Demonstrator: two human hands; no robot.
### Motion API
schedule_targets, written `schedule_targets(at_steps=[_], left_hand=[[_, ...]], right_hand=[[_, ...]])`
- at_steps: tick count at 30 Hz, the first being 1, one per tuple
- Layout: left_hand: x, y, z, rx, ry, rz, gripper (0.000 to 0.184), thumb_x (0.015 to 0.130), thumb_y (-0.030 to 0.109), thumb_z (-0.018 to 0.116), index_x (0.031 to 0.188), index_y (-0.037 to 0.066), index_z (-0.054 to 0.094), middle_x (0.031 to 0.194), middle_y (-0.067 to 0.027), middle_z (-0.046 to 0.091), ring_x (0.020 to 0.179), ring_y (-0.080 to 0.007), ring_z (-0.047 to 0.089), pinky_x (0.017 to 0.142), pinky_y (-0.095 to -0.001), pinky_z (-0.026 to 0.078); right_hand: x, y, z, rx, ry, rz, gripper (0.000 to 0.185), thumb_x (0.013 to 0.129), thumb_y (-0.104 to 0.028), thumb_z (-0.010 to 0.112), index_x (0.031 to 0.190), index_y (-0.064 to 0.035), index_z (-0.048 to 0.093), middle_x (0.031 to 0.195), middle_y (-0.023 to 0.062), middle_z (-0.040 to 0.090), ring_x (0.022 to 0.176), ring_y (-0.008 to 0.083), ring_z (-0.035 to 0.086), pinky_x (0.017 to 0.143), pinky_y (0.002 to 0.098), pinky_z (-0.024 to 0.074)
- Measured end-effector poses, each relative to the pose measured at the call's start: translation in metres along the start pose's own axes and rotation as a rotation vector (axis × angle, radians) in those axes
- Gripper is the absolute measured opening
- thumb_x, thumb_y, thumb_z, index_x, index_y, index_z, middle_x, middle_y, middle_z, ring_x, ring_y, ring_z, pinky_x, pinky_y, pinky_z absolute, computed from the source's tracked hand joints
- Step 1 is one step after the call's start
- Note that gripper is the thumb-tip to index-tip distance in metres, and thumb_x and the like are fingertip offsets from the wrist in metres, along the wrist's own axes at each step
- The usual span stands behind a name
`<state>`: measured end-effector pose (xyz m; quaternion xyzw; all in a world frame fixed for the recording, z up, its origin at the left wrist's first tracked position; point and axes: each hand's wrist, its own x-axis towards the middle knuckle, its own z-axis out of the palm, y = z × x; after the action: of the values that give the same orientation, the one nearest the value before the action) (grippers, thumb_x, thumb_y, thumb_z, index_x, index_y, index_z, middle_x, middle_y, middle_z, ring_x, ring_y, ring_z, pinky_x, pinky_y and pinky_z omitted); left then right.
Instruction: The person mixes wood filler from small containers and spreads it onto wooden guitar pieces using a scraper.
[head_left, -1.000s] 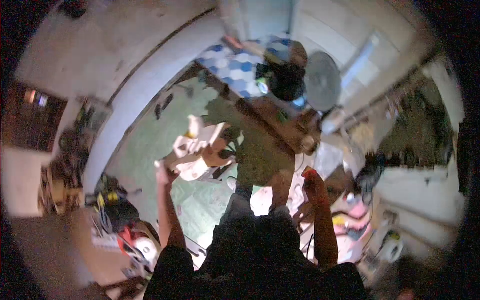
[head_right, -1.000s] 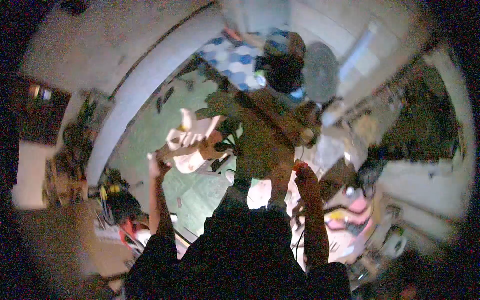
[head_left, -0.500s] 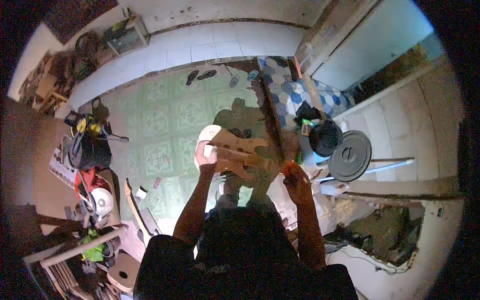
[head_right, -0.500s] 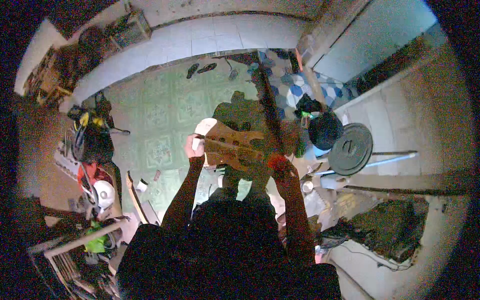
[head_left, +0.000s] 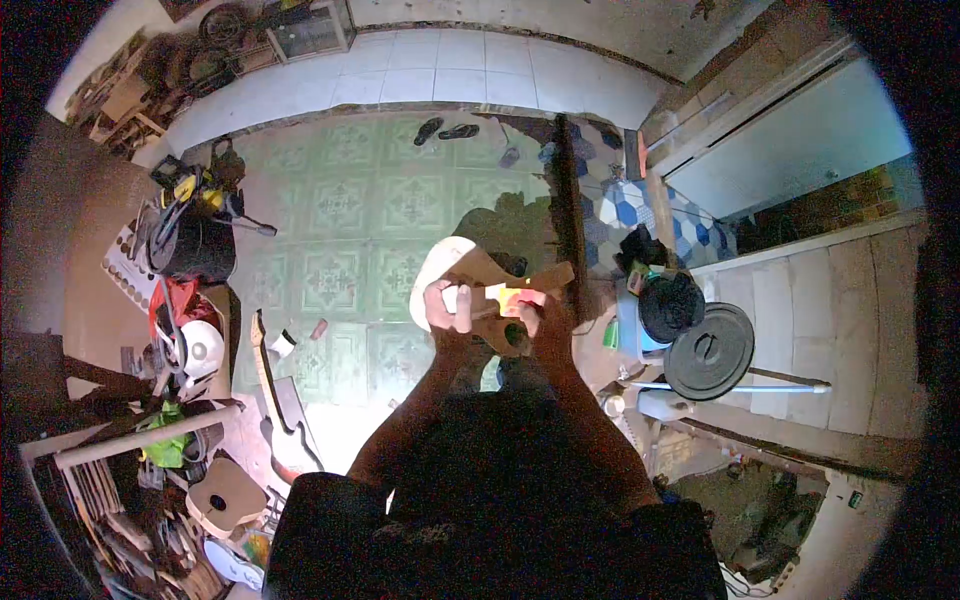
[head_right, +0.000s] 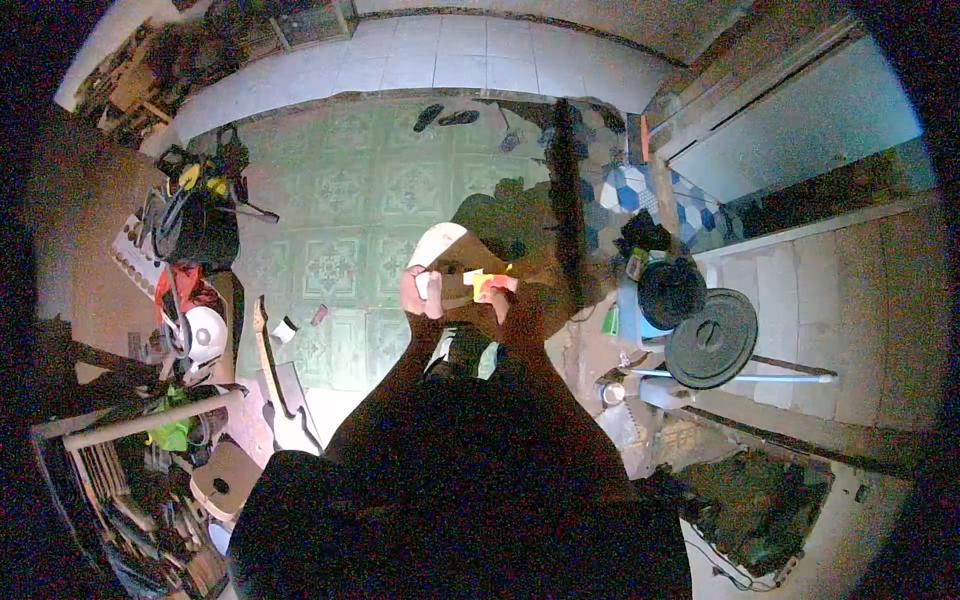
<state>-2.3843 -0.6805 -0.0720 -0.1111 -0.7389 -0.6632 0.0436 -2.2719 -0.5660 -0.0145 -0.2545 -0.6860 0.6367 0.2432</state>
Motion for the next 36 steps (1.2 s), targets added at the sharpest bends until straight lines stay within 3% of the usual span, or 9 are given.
schedule_targets(at_steps=[6,7,10,11,17,19,27,31,36], left_hand=[[-0.008,-0.013,-0.002,-0.08,-0.071,-0.213,0.032,0.089,0.024,0.051,0.102,-0.004,0.051,0.095,-0.0189,0.053,0.086,-0.03,0.053,0.081,-0.0386,0.043],[-0.01,-0.018,-0.002,-0.055,-0.078,-0.153,0.023,0.09,0.018,0.047,0.105,0.001,0.05,0.096,-0.0059,0.051,0.085,-0.0145,0.048,0.077,-0.0269,0.041],[-0.013,-0.056,-0.003,-0.232,-0.153,-0.244,0.03,0.091,0.027,0.044,0.104,0.001,0.053,0.099,-0.008,0.051,0.09,-0.0164,0.048,0.081,-0.0299,0.041],[-0.007,0.017,-0.002,-0.281,-0.056,-0.305,0.038,0.092,0.035,0.041,0.101,0.002,0.056,0.094,-0.0075,0.054,0.09,-0.0178,0.051,0.082,-0.0306,0.041],[-0.004,-0.045,-0.005,-0.179,-0.05,-0.298,0.038,0.095,0.031,0.036,0.105,0.002,0.059,0.1,-0.0091,0.059,0.095,-0.0194,0.055,0.088,-0.0322,0.042],[-0.005,-0.042,-0.006,-0.203,-0.062,-0.341,0.038,0.095,0.029,0.036,0.105,0.002,0.059,0.1,-0.0094,0.059,0.096,-0.0194,0.056,0.089,-0.0325,0.042],[0.013,0.001,-0.012,0.067,-0.27,-0.005,0.036,0.096,0.016,0.03,0.113,-0.001,0.056,0.106,-0.0138,0.06,0.103,-0.0244,0.056,0.097,-0.0345,0.04],[0.009,-0.019,-0.007,0.0,-0.246,-0.178,0.034,0.095,0.018,0.036,0.117,-0.002,0.053,0.111,-0.0154,0.057,0.106,-0.0265,0.054,0.1,-0.0354,0.038],[0.002,-0.009,-0.006,0.124,-0.454,0.187,0.04,0.087,0.023,0.056,0.118,-0.001,0.05,0.11,-0.0188,0.052,0.108,-0.0325,0.05,0.097,-0.0396,0.037]], right_hand=[[0.007,0.029,0.002,-0.044,0.053,-0.062,0.023,0.09,-0.018,0.062,0.1,0.0023,0.062,0.09,0.0103,0.066,0.083,0.0186,0.063,0.077,0.031,0.049],[0.006,0.012,0.003,-0.157,0.041,-0.022,0.027,0.089,-0.022,0.062,0.1,0.0024,0.064,0.087,0.0091,0.066,0.083,0.0176,0.062,0.076,0.0305,0.0483],[0.005,0.022,0.002,-0.008,0.045,0.074,0.032,0.087,-0.028,0.062,0.098,0.0019,0.066,0.083,0.0068,0.065,0.081,0.0162,0.062,0.073,0.0289,0.0469],[0.003,0.02,0.001,-0.005,0.049,0.077,0.032,0.087,-0.028,0.062,0.098,0.0019,0.066,0.083,0.0068,0.065,0.081,0.0162,0.062,0.073,0.0289,0.0469],[0.001,0.018,-0.006,-0.094,0.035,0.193,0.024,0.085,-0.019,0.064,0.097,0.0014,0.066,0.083,0.0069,0.066,0.078,0.0167,0.062,0.07,0.0292,0.0471],[0.001,0.019,-0.006,-0.306,0.038,-0.009,0.02,0.085,-0.014,0.064,0.098,0.0009,0.066,0.085,0.0088,0.067,0.078,0.0179,0.063,0.071,0.0298,0.0475],[0.004,0.012,-0.003,-0.097,0.038,-0.024,0.019,0.085,-0.013,0.063,0.097,0.0015,0.068,0.087,0.0112,0.069,0.075,0.0192,0.064,0.071,0.0294,0.0485],[0.003,0.021,-0.011,-0.176,0.108,0.032,0.02,0.086,-0.014,0.062,0.098,0.0012,0.068,0.084,0.0086,0.069,0.075,0.0154,0.063,0.071,0.0287,0.0479],[0.003,0.032,-0.022,-0.117,0.129,-0.001,0.019,0.086,-0.012,0.061,0.097,0.0018,0.068,0.083,0.0068,0.068,0.076,0.0126,0.061,0.071,0.0276,0.0479]])
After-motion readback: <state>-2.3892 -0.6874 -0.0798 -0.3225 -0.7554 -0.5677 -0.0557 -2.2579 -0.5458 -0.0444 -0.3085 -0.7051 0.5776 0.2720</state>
